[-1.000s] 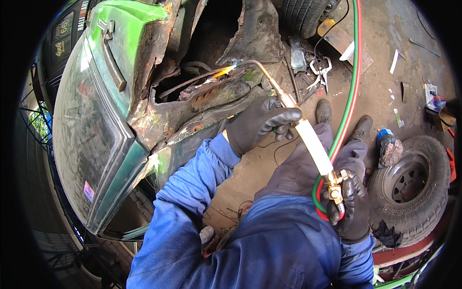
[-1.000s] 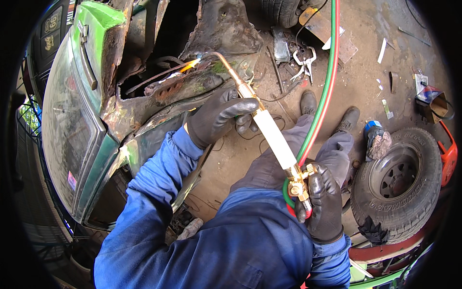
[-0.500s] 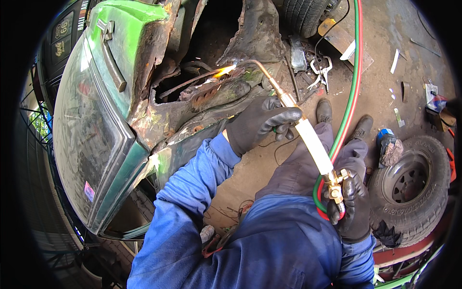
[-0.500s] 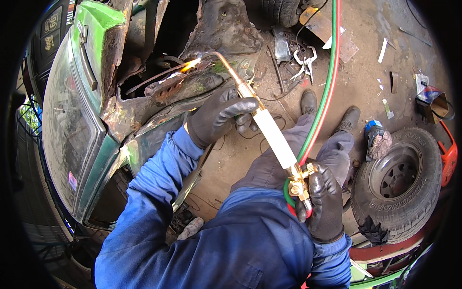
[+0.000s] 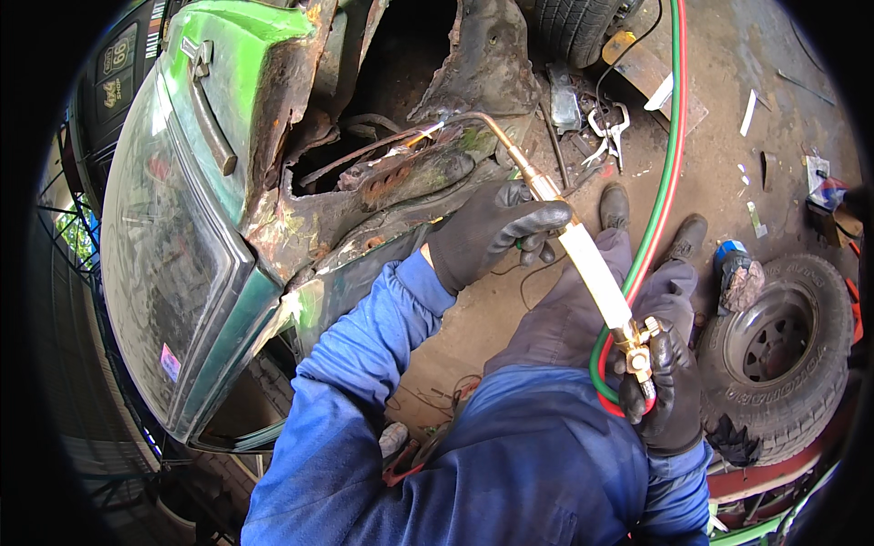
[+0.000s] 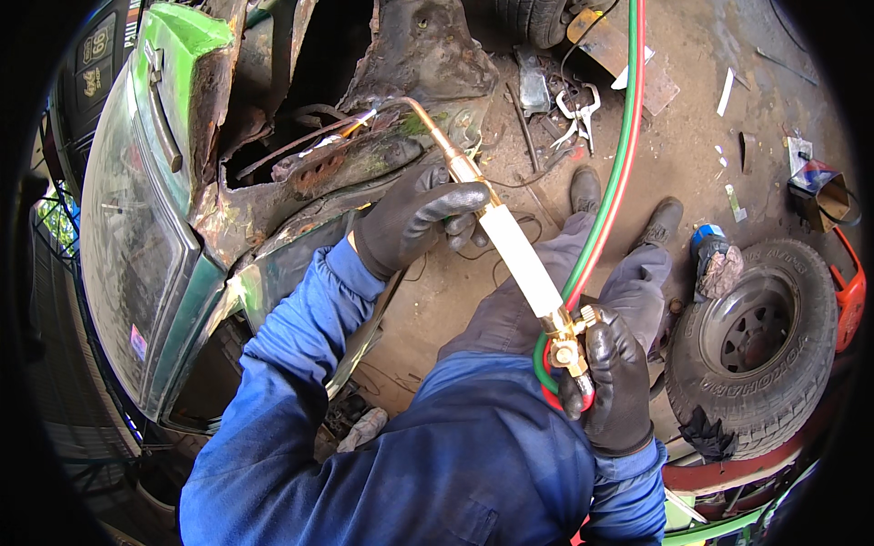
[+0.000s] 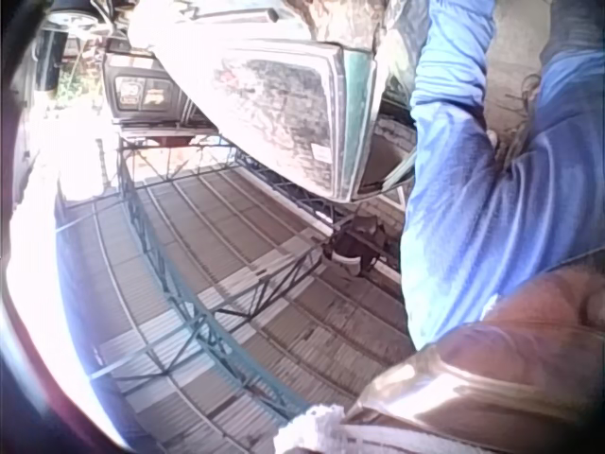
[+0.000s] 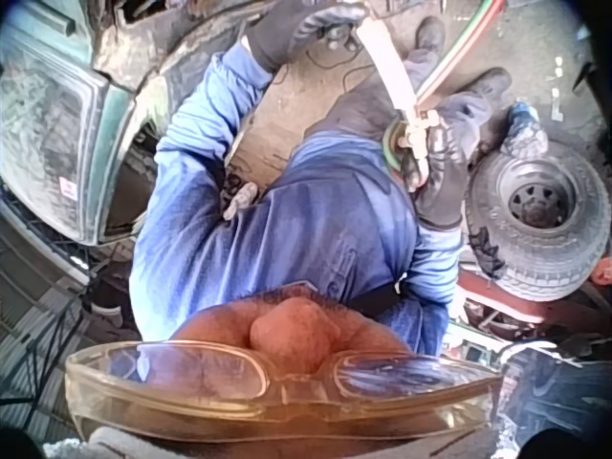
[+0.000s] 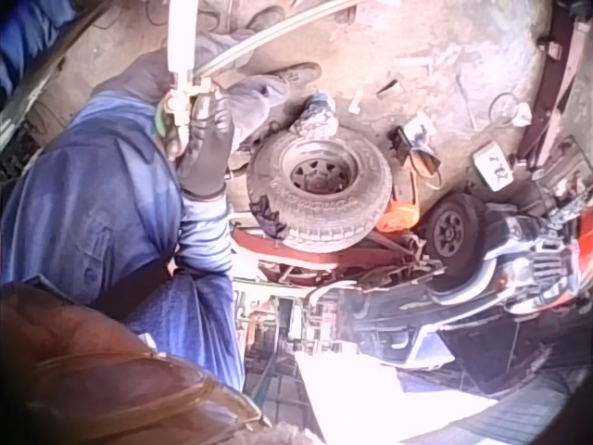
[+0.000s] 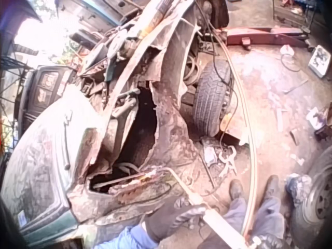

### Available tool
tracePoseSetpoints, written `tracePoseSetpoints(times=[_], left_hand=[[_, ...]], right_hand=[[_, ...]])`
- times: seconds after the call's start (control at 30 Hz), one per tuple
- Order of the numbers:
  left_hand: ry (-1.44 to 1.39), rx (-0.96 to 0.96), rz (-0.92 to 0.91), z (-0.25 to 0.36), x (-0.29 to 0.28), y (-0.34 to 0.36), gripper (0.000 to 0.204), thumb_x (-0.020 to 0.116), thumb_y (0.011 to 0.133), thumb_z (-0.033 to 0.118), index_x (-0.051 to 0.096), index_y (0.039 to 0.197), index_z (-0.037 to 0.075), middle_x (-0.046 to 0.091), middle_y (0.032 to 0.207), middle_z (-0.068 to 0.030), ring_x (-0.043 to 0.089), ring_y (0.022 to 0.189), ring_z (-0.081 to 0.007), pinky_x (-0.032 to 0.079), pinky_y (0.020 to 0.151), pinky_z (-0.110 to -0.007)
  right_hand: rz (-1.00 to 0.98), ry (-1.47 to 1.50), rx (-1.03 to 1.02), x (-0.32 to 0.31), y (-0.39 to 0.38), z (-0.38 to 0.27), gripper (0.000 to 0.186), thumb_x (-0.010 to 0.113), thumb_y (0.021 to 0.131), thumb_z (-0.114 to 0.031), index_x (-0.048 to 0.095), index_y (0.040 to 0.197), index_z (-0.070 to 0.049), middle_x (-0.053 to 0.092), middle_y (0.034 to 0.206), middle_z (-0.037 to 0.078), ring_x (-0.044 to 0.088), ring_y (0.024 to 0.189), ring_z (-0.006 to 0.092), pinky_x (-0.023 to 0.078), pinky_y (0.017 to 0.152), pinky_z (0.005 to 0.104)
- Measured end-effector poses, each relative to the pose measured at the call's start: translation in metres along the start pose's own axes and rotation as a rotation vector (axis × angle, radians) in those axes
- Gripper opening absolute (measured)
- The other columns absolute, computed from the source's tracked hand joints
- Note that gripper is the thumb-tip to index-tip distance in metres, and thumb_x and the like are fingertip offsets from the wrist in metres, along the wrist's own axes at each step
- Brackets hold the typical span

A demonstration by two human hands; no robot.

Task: The person uses pliers to remove a metal piece from the front fender area of a green car, then uses a welding torch to heat and cut the metal. The person repeatedly heats and removes sections of the fender, working on the car's body structure.

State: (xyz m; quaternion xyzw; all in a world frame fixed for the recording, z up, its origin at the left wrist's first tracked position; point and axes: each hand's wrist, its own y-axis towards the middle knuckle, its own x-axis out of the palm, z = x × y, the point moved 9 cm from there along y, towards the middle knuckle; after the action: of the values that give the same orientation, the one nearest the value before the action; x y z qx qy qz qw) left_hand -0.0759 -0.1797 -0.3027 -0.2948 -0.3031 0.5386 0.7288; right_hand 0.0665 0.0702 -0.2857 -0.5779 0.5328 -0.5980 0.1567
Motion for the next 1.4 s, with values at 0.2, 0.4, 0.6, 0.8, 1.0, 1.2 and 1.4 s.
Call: tracePoseSetpoints(times=[0.2,0.4,0.6,0.8,1.0,1.2,1.4], left_hand=[[-0.015,-0.007,-0.005,0.0013,0.0017,0.0013,0.037,0.08,0.102,0.036,0.077,0.095,-0.001,0.06,0.066,-0.0033,0.064,0.06,-0.0132,0.057,0.064,-0.032],[0.005,-0.016,-0.009,0.0015,0.0018,0.0003,0.038,0.079,0.102,0.036,0.077,0.094,-0.001,0.059,0.066,-0.0027,0.064,0.059,-0.0131,0.062,0.069,-0.034],[-0.006,-0.024,-0.024,0.0009,0.003,-0.0005,0.034,0.077,0.104,0.034,0.074,0.097,0.001,0.058,0.068,-0.0022,0.062,0.061,-0.0126,0.058,0.068,-0.034],[0.008,-0.036,-0.032,-0.0016,0.0024,-0.0013,0.032,0.075,0.106,0.032,0.071,0.098,0.002,0.059,0.07,-0.0023,0.061,0.064,-0.0121,0.053,0.065,-0.031],[0.004,-0.011,-0.022,-0.0025,0.0,0.001,0.04,0.079,0.104,0.038,0.076,0.094,-0.001,0.061,0.066,-0.0037,0.065,0.06,-0.0127,0.062,0.069,-0.035],[0.025,-0.009,-0.022,-0.0024,-0.001,-0.0001,0.041,0.078,0.104,0.038,0.077,0.095,-0.002,0.061,0.065,-0.0051,0.066,0.061,-0.0138,0.062,0.069,-0.036],[0.025,-0.006,-0.026,-0.0004,0.0001,-0.0004,0.04,0.078,0.105,0.037,0.076,0.095,-0.002,0.061,0.064,-0.0049,0.066,0.062,-0.0137,0.061,0.07,-0.036]], right_hand=[[0.013,0.051,0.004,-0.0033,0.0007,0.0023,0.045,0.05,0.12,-0.041,0.057,0.137,0.001,0.071,0.088,0.009,0.057,0.047,0.0099,0.045,0.039,0.0233],[-0.007,0.04,-0.001,-0.003,0.0015,0.0019,0.045,0.05,0.12,-0.04,0.057,0.138,0.001,0.072,0.088,0.01,0.058,0.047,0.0101,0.044,0.039,0.0231],[-0.015,0.027,-0.006,-0.0032,0.0013,0.0011,0.045,0.051,0.12,-0.04,0.058,0.136,0.001,0.072,0.088,0.01,0.057,0.047,0.0097,0.044,0.039,0.0229],[-0.009,0.059,0.003,-0.0032,0.0018,0.0023,0.044,0.051,0.12,-0.04,0.058,0.135,0.001,0.072,0.088,0.01,0.057,0.047,0.01,0.044,0.039,0.0231],[-0.005,0.052,0.007,-0.0045,0.0024,0.0026,0.044,0.051,0.12,-0.039,0.057,0.138,0.001,0.073,0.089,0.012,0.058,0.046,0.0111,0.044,0.038,0.0242],[0.004,0.038,0.008,-0.0062,0.0014,0.0033,0.043,0.05,0.12,-0.039,0.057,0.138,0.001,0.073,0.089,0.012,0.058,0.046,0.0115,0.044,0.038,0.0242],[0.0,0.041,0.019,-0.0078,0.0024,0.0048,0.044,0.05,0.12,-0.039,0.057,0.137,0.001,0.073,0.089,0.012,0.058,0.046,0.0112,0.045,0.039,0.024]])
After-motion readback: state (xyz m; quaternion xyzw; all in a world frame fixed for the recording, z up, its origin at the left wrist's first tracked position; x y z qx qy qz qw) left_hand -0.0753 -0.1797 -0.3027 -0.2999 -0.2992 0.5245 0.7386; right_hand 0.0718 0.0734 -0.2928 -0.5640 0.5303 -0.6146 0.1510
